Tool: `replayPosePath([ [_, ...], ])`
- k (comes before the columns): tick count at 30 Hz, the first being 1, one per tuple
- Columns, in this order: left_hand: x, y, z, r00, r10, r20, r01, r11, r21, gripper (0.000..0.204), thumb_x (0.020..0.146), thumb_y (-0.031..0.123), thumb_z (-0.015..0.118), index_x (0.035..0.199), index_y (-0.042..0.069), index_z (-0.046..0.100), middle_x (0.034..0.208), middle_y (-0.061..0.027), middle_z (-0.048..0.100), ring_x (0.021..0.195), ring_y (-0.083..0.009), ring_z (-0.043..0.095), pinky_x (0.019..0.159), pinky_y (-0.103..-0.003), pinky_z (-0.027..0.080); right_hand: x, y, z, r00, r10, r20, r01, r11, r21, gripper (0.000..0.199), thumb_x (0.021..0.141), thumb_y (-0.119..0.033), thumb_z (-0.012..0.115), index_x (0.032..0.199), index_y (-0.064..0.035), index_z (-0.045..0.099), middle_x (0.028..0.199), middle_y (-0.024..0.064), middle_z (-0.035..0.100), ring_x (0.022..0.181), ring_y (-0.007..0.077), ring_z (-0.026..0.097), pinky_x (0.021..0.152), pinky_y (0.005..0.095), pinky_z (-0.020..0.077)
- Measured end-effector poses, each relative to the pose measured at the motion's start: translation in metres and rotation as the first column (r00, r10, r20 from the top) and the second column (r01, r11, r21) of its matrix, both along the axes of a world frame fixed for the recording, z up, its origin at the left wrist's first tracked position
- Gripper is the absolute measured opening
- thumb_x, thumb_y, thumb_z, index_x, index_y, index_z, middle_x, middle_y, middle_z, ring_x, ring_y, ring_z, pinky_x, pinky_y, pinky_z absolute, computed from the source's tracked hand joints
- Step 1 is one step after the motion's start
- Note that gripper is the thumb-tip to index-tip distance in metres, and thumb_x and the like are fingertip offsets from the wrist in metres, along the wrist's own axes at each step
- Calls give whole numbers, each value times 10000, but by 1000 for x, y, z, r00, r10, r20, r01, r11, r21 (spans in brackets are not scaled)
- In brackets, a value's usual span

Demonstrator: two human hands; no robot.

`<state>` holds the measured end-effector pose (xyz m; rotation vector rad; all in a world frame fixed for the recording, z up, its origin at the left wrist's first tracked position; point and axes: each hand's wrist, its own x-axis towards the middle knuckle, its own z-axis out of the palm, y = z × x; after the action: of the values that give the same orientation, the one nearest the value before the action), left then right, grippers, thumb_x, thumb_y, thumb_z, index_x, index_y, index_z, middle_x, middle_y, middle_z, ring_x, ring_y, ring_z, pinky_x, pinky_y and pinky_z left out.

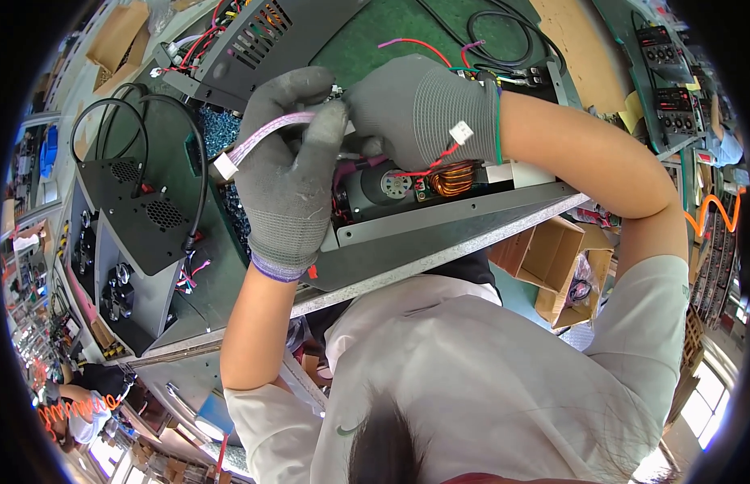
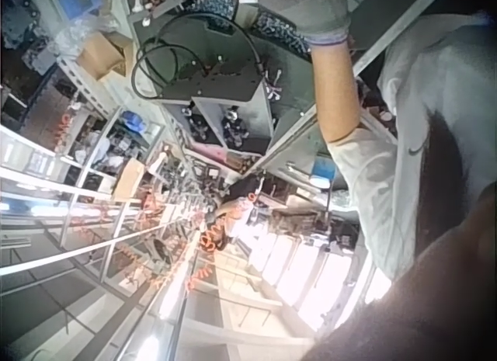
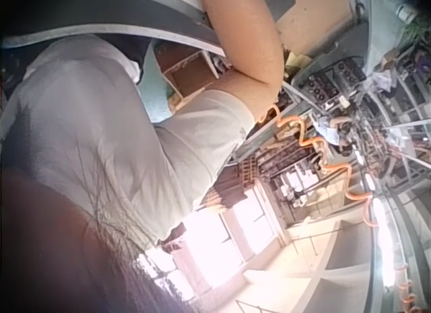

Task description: The recorder is assembling an electronic power supply unit, connecting wires and installing components.

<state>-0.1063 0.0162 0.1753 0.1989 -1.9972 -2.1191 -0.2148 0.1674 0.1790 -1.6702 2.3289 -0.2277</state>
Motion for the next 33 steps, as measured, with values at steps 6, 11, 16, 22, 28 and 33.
replayPosePath([
  [6, 0, -1, -6, 1000, -2, -30, 1, 1000, -24, 276, 960, 47, 633, 1223, -28, 590, 948, -116, 689, 863, -156, 686, 775, -285, 571, -15, -5, 7, 998, 45, 32, -47, 995, 93, 225, 854, -269, 705, 902, -52, 738, 805, 158, 719, 809, 343, 718, 702, 456, 559],
  [11, -5, -1, -17, 996, -3, -86, -3, 998, -71, 277, 949, 69, 647, 1205, -26, 606, 955, -114, 691, 873, -148, 679, 772, -277, 551, -20, 0, 4, 996, 81, 38, -83, 994, 68, 222, 807, -255, 752, 878, -48, 717, 803, 107, 695, 834, 323, 705, 696, 435, 557],
  [16, -7, 7, -14, 998, -8, -65, 4, 998, -58, 268, 943, 69, 647, 1193, -25, 617, 984, -119, 689, 861, -144, 680, 762, -277, 559, -14, 15, -1, 971, 85, -224, -82, 996, 21, 224, 824, -266, 731, 895, -55, 703, 777, 100, 691, 765, 294, 718, 648, 422, 559],
  [22, -8, 11, -14, 997, -17, -73, 12, 998, -69, 253, 961, 65, 640, 1198, -20, 616, 989, -111, 674, 814, -135, 686, 722, -276, 589, -23, 19, -6, 901, 235, -364, -256, 967, -8, 215, 836, -278, 694, 856, -65, 712, 727, 111, 682, 701, 299, 717, 613, 421, 562],
  [28, -7, 11, -8, 999, 15, -35, -16, 1000, -24, 244, 973, 78, 642, 1198, -16, 617, 977, -101, 675, 777, -124, 678, 710, -261, 584, -24, 15, -7, 899, 246, -363, -324, 931, -171, 204, 803, -276, 697, 812, -72, 707, 701, 110, 665, 669, 301, 696, 589, 430, 544],
  [33, -9, 9, -13, 997, 13, -79, -21, 995, -101, 227, 965, 76, 639, 1174, -11, 632, 979, -93, 670, 788, -125, 671, 704, -262, 578, -19, 13, -8, 890, 174, -422, -261, 952, -157, 208, 781, -280, 718, 807, -76, 688, 668, 100, 632, 638, 299, 679, 567, 440, 520],
])
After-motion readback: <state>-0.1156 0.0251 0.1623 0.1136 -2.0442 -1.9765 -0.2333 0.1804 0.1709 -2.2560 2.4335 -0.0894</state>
